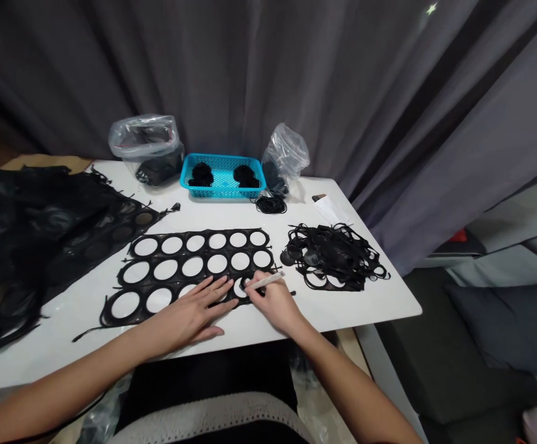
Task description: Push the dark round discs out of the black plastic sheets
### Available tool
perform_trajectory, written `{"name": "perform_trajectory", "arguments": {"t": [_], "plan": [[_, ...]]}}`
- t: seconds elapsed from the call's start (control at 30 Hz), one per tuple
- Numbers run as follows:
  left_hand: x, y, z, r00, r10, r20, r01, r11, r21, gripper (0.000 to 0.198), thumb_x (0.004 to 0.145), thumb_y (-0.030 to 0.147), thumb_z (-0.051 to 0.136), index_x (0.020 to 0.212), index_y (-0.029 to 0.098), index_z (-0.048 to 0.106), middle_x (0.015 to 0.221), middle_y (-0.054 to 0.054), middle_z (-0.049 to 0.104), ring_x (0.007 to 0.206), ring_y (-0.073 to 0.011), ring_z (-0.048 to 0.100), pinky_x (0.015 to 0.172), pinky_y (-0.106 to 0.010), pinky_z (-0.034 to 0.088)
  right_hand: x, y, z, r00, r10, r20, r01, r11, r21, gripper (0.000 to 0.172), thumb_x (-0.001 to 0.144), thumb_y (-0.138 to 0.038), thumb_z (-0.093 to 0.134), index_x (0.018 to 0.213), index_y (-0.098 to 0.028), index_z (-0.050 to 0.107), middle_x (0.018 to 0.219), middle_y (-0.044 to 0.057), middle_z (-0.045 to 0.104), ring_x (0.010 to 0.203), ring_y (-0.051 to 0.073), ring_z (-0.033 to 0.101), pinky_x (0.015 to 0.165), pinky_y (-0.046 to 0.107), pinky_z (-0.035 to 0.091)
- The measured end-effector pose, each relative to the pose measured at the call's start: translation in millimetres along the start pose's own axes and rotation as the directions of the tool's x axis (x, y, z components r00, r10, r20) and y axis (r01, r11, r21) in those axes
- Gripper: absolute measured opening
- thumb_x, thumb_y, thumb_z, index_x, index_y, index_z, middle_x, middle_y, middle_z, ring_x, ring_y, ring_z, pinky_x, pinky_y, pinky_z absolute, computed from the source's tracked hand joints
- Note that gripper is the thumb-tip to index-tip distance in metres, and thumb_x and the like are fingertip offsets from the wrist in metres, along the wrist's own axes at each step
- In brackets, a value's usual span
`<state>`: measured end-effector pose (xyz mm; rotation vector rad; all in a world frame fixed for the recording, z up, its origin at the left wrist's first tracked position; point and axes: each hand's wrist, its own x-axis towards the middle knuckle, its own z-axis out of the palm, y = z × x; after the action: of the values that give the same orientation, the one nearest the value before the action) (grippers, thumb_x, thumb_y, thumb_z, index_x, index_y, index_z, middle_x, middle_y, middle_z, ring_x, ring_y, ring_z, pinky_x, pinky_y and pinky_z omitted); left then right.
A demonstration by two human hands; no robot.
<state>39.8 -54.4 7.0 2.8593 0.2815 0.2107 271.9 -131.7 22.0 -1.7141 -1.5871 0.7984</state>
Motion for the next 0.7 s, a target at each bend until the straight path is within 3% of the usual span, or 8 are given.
{"name": "perform_trajectory", "arguments": {"t": [0.17, 0.5, 0.6, 0.7], "plan": [[-12.0, 10.2, 15.3, 0.995, -0.075, -0.072, 0.074, 0.997, -0.014, 0.057, 0.096, 0.044, 0.058, 0.147, 0.022, 0.044, 0.158, -0.016, 0.034, 0.146, -0.0319, 0.031, 0.119, -0.048, 0.025, -10.6, 3.6, 17.9, 0.998, -0.065, 0.001, 0.065, 0.998, 0.023, 0.014, 0.090, -0.026, 0.058, 0.077, -0.023, 0.056, 0.087, 0.002, 0.067, 0.090, 0.020, 0.062, 0.083, 0.033, 0.046], [-10.1, 16.3, 23.0, 0.982, -0.128, -0.139, 0.122, 0.991, -0.050, 0.051, 0.096, 0.041, 0.059, 0.142, 0.023, 0.048, 0.157, -0.015, 0.036, 0.145, -0.0324, 0.033, 0.118, -0.050, 0.028, -13.4, 8.6, 19.6, 0.986, -0.167, -0.014, 0.166, 0.982, -0.086, 0.014, 0.093, -0.024, 0.056, 0.079, -0.024, 0.055, 0.088, 0.003, 0.067, 0.090, 0.022, 0.061, 0.083, 0.037, 0.046], [-10.5, 15.3, 24.2, 0.983, -0.129, -0.132, 0.122, 0.991, -0.055, 0.055, 0.094, 0.040, 0.062, 0.144, 0.024, 0.047, 0.158, -0.015, 0.033, 0.146, -0.0336, 0.030, 0.117, -0.051, 0.028, -19.8, 10.3, 25.1, 0.954, -0.299, 0.002, 0.293, 0.934, -0.206, 0.011, 0.096, -0.020, 0.053, 0.086, -0.024, 0.057, 0.093, 0.005, 0.069, 0.092, 0.023, 0.061, 0.085, 0.039, 0.044], [-10.6, 14.3, 24.8, 0.986, -0.125, -0.109, 0.120, 0.992, -0.048, 0.058, 0.091, 0.039, 0.066, 0.144, 0.024, 0.046, 0.158, -0.017, 0.032, 0.146, -0.0355, 0.029, 0.117, -0.052, 0.029, -23.3, 11.9, 28.8, 0.891, -0.447, 0.083, 0.446, 0.824, -0.350, 0.013, 0.097, -0.016, 0.047, 0.098, -0.022, 0.059, 0.106, 0.010, 0.070, 0.100, 0.025, 0.060, 0.090, 0.042, 0.040]]}}
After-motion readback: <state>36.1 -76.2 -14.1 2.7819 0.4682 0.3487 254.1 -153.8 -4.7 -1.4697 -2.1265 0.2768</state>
